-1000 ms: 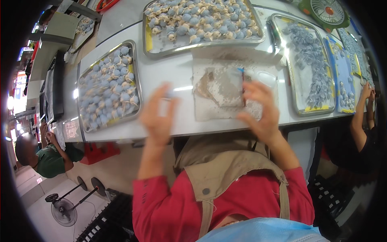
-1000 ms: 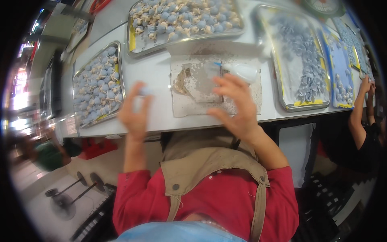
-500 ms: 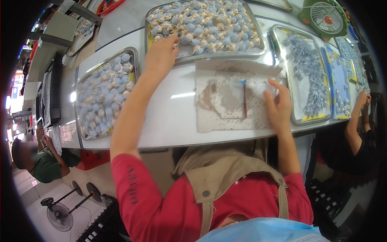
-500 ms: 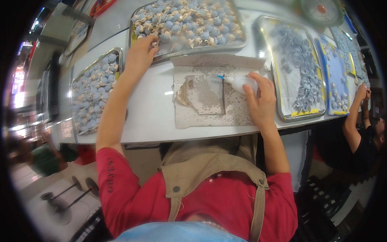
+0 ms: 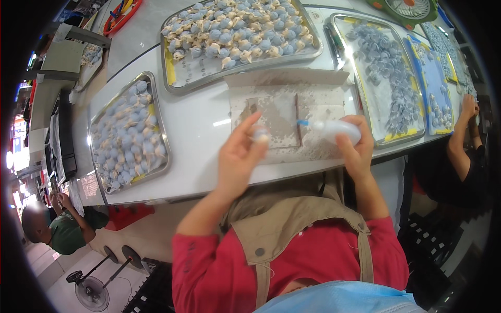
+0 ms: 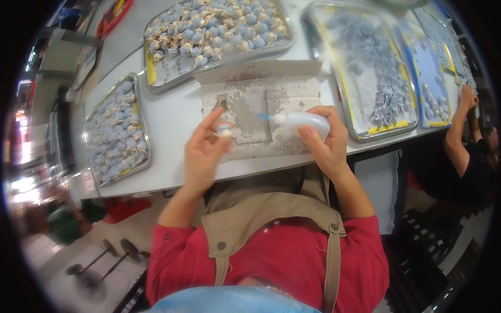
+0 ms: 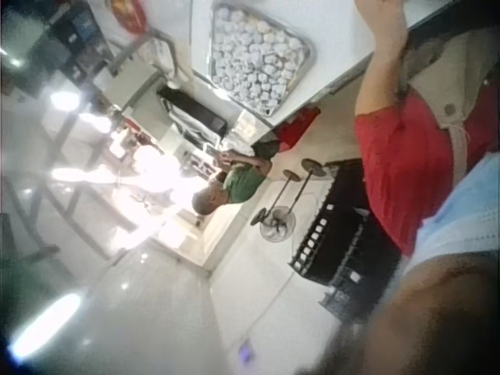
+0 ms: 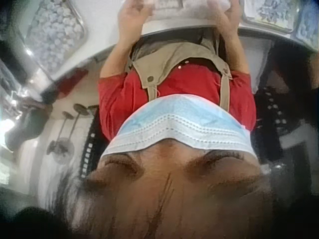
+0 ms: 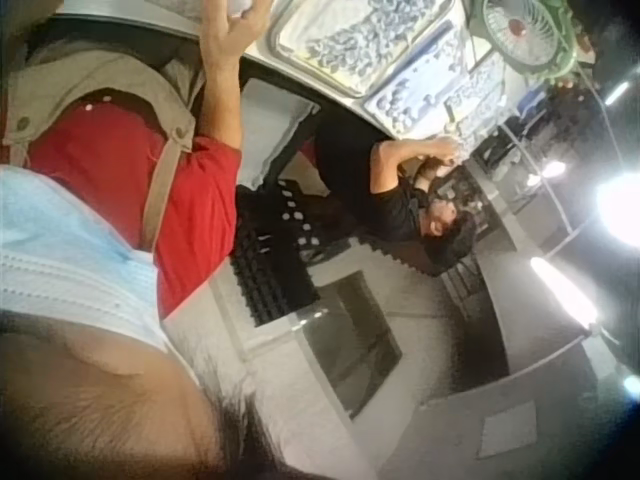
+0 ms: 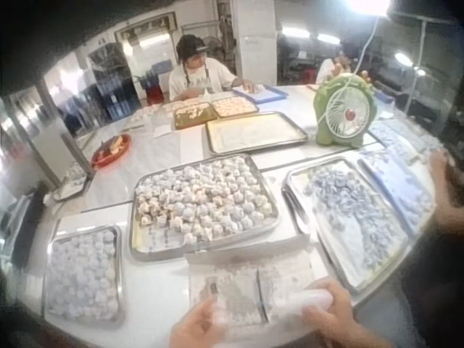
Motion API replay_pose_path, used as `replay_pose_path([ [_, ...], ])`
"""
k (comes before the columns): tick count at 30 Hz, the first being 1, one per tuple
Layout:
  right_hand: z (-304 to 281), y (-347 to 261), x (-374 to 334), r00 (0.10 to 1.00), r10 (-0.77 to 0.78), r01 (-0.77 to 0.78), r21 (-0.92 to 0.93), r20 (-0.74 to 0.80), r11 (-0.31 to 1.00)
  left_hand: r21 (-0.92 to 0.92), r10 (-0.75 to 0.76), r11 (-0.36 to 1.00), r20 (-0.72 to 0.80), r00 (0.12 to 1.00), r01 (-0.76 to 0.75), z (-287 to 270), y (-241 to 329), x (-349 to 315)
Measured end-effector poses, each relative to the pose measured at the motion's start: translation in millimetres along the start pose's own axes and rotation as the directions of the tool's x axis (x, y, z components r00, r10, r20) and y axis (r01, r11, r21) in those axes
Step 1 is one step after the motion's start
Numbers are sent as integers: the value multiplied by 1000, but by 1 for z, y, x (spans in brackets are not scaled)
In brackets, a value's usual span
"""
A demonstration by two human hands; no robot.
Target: The person repeatedly picks up small dough pieces from a tray, applies a liquid from a squeeze bottle, and attaches a small filling to form a dumpling. They place the finished dumplings onto a metal tray. The process is repetitive and involves handling dough, filling, and a squeeze bottle.
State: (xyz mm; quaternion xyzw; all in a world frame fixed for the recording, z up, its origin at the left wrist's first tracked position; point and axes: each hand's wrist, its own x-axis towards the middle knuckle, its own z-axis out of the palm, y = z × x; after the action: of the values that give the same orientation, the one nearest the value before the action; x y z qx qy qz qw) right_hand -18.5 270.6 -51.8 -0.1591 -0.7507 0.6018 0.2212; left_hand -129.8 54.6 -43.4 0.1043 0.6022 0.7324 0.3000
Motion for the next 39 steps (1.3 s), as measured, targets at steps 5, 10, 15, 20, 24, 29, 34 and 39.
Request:
replay_pose_path([
  [5,-9,-13,-12,975,-207,216,-145,77,965,-118,-79,990,-3,997,78,17,-29,-22],
  [10,-8,-23,-18,925,-364,380,-308,111,872,-127,-102,987,-10,995,100,19,-31,-32],
  [15,-1,-36,-19,912,-378,411,-376,161,831,-134,-103,985,13,995,104,17,-34,-38],
  [20,4,-41,-20,909,-378,417,-390,178,821,-136,-115,984,35,993,119,16,-31,-39],
  [24,7,-43,-20,916,-343,400,-385,209,832,-138,-122,982,43,992,127,15,-29,-41],
  [29,8,-42,-19,921,-342,389,-393,186,833,-136,-115,984,42,993,119,16,-29,-41],
  [34,4,-36,-18,926,-349,376,-372,143,848,-142,-155,977,31,987,158,17,-26,-41],
  [39,-1,-32,-17,928,-352,373,-369,126,851,-298,-236,926,19,971,231,21,-25,-36],
])
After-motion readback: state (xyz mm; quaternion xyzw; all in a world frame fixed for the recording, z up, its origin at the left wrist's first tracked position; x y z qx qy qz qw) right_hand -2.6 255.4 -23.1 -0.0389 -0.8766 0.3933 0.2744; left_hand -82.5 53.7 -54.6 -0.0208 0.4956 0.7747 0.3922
